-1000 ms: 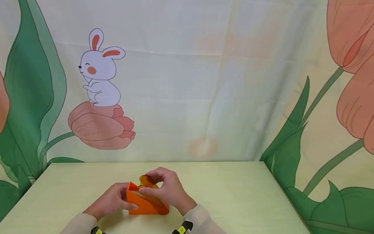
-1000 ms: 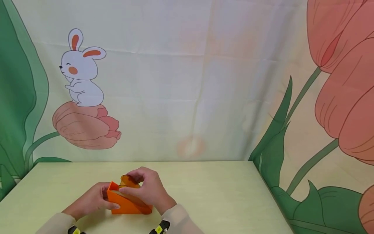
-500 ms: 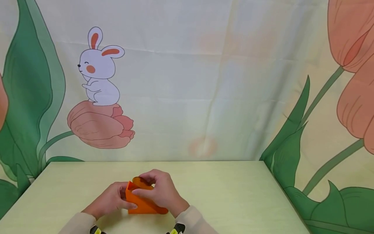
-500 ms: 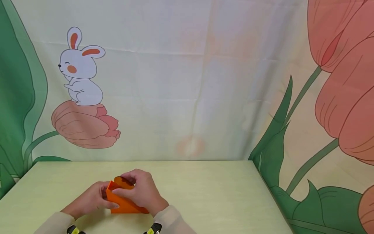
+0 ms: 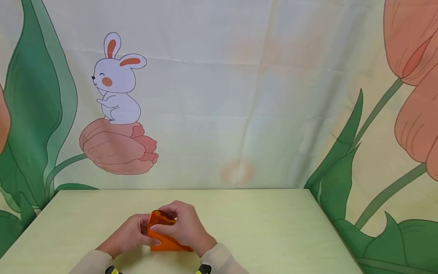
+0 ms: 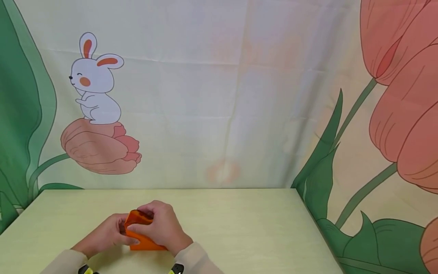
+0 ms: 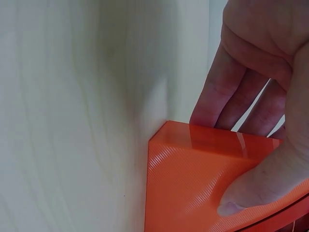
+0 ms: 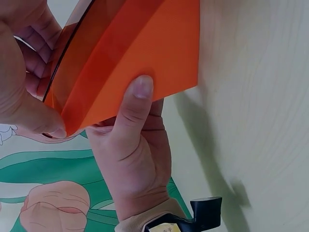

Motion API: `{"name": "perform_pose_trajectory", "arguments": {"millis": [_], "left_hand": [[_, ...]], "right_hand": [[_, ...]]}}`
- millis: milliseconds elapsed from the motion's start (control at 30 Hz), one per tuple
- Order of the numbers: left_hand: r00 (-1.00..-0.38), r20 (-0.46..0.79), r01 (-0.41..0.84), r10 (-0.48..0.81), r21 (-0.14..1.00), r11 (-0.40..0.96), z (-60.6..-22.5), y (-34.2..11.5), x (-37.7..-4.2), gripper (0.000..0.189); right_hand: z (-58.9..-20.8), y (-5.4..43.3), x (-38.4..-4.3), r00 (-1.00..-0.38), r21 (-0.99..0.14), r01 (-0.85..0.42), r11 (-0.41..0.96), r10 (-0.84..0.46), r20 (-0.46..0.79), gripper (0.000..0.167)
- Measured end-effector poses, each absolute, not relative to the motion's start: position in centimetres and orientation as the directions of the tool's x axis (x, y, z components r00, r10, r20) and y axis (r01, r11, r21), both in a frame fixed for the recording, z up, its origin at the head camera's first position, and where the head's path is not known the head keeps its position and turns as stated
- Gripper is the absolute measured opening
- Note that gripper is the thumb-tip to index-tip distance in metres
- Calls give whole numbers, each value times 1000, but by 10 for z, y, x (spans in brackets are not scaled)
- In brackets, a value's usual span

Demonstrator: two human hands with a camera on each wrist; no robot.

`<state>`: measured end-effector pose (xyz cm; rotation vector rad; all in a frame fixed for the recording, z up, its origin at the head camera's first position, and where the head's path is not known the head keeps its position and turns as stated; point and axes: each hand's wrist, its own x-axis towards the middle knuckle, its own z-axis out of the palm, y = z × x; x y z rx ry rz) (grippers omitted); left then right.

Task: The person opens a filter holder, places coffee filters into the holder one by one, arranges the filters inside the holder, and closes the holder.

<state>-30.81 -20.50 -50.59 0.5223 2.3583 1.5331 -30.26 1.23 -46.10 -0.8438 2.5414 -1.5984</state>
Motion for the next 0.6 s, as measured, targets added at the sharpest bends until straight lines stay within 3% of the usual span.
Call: {"name": "perform_pose_trajectory", "arguments": {"millis": [367, 600], "left_hand": [[-914, -32, 143, 406, 909, 393, -506, -202, -308, 55], [-914, -40, 132, 403, 911, 390, -507, -202, -307, 58]], "right_hand": [[-458, 14, -303, -836, -773, -491, 401, -467, 289, 43], [-457, 12, -301, -849, -790, -458, 409, -464, 252, 43]]}}
